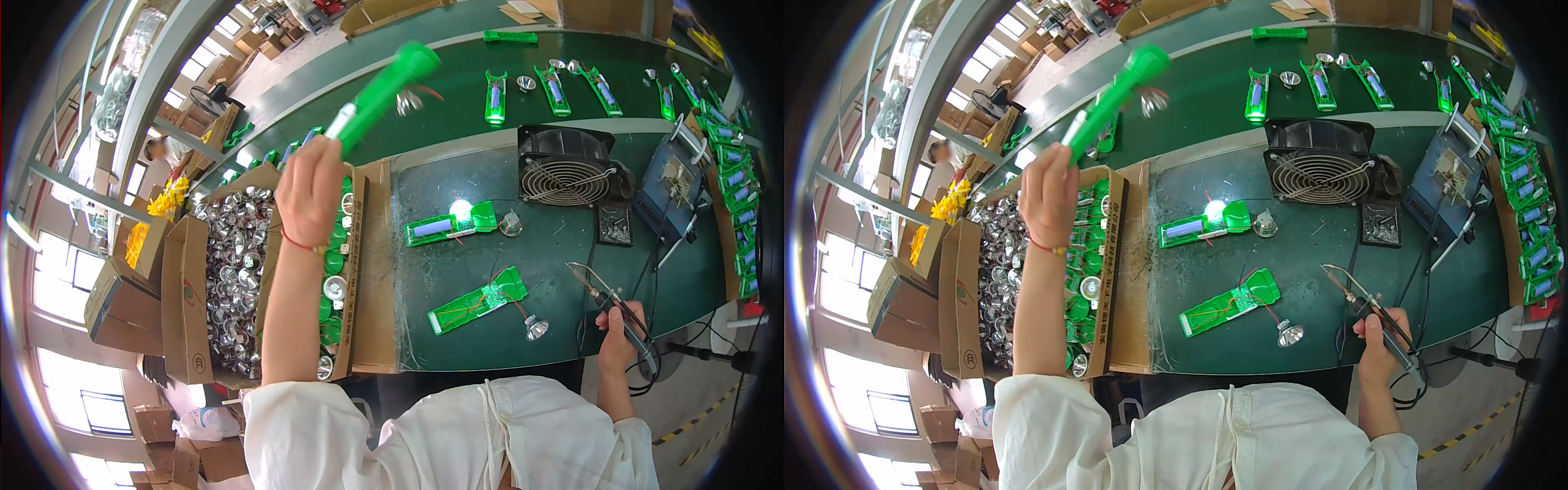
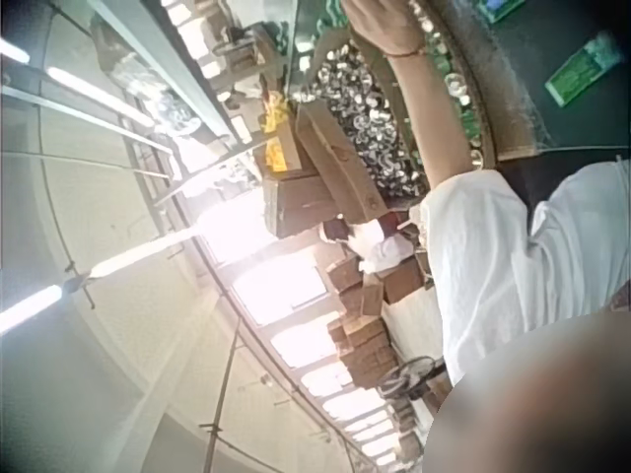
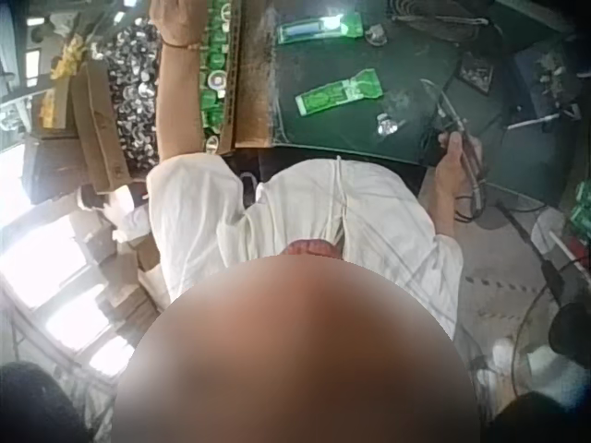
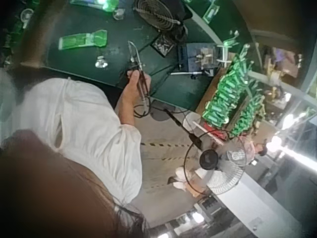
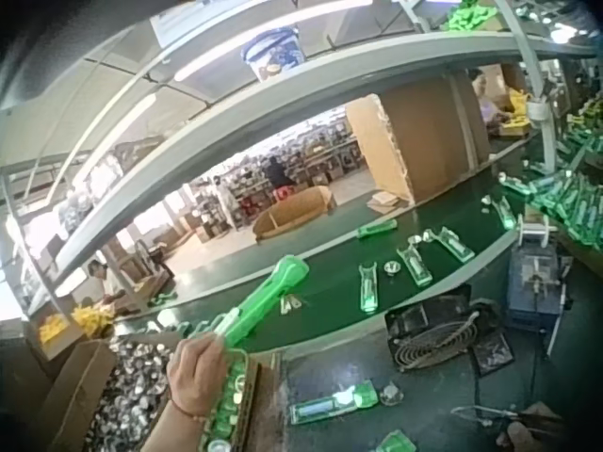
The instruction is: Assembling and soldering components for green plastic flashlights on a factory production line.
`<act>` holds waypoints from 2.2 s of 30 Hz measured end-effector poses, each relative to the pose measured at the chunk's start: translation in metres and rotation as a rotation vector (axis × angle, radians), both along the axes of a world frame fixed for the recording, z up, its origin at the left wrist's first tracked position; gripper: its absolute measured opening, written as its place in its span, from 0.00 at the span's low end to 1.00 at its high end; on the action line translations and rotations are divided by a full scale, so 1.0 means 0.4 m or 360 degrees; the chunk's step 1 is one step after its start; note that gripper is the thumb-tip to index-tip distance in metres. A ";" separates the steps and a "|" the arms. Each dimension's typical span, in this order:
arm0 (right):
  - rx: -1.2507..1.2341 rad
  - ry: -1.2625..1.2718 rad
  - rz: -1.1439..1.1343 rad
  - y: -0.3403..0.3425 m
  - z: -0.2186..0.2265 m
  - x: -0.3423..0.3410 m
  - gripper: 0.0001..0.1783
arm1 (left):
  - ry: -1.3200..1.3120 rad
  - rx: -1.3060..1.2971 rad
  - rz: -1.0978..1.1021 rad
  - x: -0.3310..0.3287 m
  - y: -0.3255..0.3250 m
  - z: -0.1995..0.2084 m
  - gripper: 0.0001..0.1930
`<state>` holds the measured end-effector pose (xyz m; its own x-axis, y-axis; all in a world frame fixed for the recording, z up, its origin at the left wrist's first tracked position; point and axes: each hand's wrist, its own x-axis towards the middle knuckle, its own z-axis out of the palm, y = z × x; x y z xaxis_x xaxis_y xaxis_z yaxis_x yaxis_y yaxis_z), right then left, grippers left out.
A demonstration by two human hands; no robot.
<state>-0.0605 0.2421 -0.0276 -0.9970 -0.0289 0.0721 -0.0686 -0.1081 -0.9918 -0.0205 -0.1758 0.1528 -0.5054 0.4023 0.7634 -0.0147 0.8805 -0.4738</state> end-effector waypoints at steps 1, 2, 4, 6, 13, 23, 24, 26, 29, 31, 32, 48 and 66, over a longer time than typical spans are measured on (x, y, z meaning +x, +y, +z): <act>0.0008 -0.0011 -0.0002 -0.004 -0.005 -0.004 0.07 | -0.0003 -0.0013 0.0062 -0.018 -0.017 0.005 0.13; 0.0005 -0.0035 0.0000 -0.008 -0.014 -0.008 0.07 | -0.0021 -0.0065 0.0077 -0.040 -0.033 0.017 0.12; 0.0002 -0.0083 -0.0016 -0.022 -0.023 -0.018 0.07 | 0.0042 -0.0047 0.0039 -0.087 -0.048 0.018 0.13; 0.0057 -0.0112 0.0036 -0.027 -0.027 -0.025 0.06 | -0.0005 0.0095 0.0054 -0.129 -0.070 -0.009 0.14; 0.0040 -0.0205 0.0104 -0.053 -0.045 -0.042 0.06 | -0.0173 0.0361 0.0207 -0.278 -0.165 -0.102 0.10; 0.0144 -0.0137 0.0270 -0.044 -0.042 -0.025 0.16 | -0.0212 0.0590 0.0116 -0.460 -0.236 -0.294 0.10; 0.0125 -0.0197 0.0268 -0.049 -0.027 -0.029 0.16 | -0.0367 0.0540 0.0018 -0.475 -0.233 -0.321 0.08; 0.0151 -0.0210 0.0286 -0.044 -0.030 -0.031 0.16 | -0.0649 0.0400 0.0249 -0.490 -0.215 -0.373 0.09; 0.0187 -0.0193 0.0320 -0.036 -0.034 -0.027 0.16 | -0.0616 0.0510 0.0253 -0.473 -0.226 -0.385 0.11; 0.0156 -0.0171 0.0378 -0.037 -0.031 -0.033 0.15 | -0.0599 0.0495 0.0243 -0.473 -0.235 -0.359 0.11; 0.0156 -0.0175 0.0378 -0.033 -0.032 -0.031 0.15 | -0.0540 0.0544 0.0213 -0.470 -0.234 -0.345 0.10; 0.0127 -0.0236 0.0349 -0.030 -0.037 -0.029 0.16 | -0.0460 0.2506 0.0379 -0.474 -0.245 -0.334 0.10; 0.0088 -0.0217 0.0181 -0.051 -0.034 -0.031 0.22 | -0.0438 0.3292 0.0394 -0.495 -0.170 -0.416 0.12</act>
<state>-0.0728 0.2216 -0.0413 -0.9875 -0.1424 -0.0680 0.0762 -0.0524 -0.9957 -0.2184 -0.2438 -0.0138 -0.5537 -0.8122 -0.1837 -0.3037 -0.0084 0.9527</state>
